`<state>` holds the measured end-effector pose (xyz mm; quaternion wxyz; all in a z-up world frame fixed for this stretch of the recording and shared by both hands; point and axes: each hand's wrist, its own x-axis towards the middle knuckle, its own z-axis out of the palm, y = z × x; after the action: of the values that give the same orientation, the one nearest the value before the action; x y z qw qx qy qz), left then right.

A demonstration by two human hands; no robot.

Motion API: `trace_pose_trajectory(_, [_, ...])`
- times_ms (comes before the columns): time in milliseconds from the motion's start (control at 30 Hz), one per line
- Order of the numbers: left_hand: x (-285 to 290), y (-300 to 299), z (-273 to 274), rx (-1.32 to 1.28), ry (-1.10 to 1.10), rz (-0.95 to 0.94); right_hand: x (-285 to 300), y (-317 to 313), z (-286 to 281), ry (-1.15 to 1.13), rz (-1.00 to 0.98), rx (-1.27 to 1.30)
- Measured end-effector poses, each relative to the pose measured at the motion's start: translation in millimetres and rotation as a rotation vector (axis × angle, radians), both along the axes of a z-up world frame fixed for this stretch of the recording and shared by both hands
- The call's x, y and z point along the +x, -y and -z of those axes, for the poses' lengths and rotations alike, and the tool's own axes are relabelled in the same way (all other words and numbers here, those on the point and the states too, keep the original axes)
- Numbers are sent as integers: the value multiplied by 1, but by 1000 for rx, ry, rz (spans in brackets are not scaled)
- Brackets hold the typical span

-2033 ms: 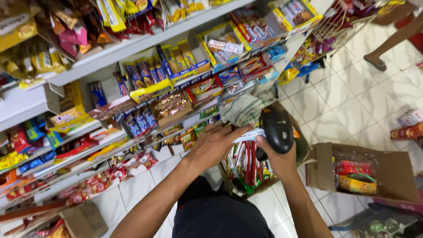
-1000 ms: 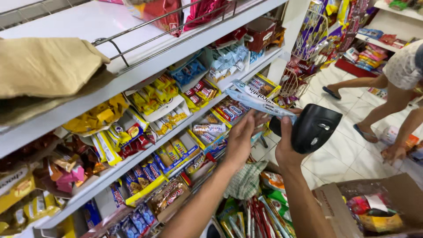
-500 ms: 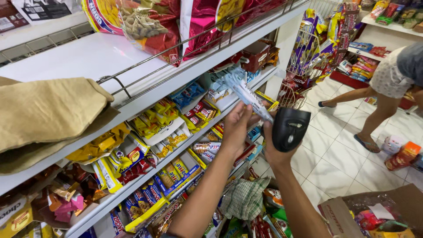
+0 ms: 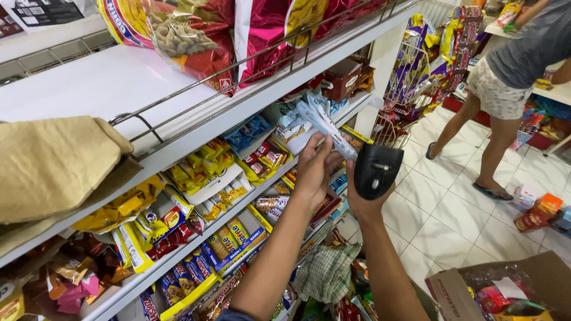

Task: The person uses a handheld scanner to scan barcodes on various snack packages, including chocolate bars and packets from a cardboard box, while standing in a store aisle.

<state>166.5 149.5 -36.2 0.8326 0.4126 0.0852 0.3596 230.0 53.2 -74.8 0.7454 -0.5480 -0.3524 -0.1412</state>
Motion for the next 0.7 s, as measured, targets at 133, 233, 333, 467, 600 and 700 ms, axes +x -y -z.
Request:
trace_pose_trajectory(133, [-2,-3,13,-19,82,76,2,-1,11,101,31,10])
trace_pose_trajectory(233, [-3,-7,14,-43,83,89,3,-2,8,157,-4,1])
trace_pose_trajectory(333, [-3,-12,13,-69,90,93,3,-4,-1,166,-62,21])
trace_pose_trajectory(467, [0,-25,19,-24,133,102,8,-14,-15,184,-117,37])
trace_pose_trajectory(600, [5,-32,28,35,87,95,18,-19,-34,402,10,-48])
trace_pose_trajectory(700, [9,-42,23,-98,176,50,15,-16,-39,199,-240,-104])
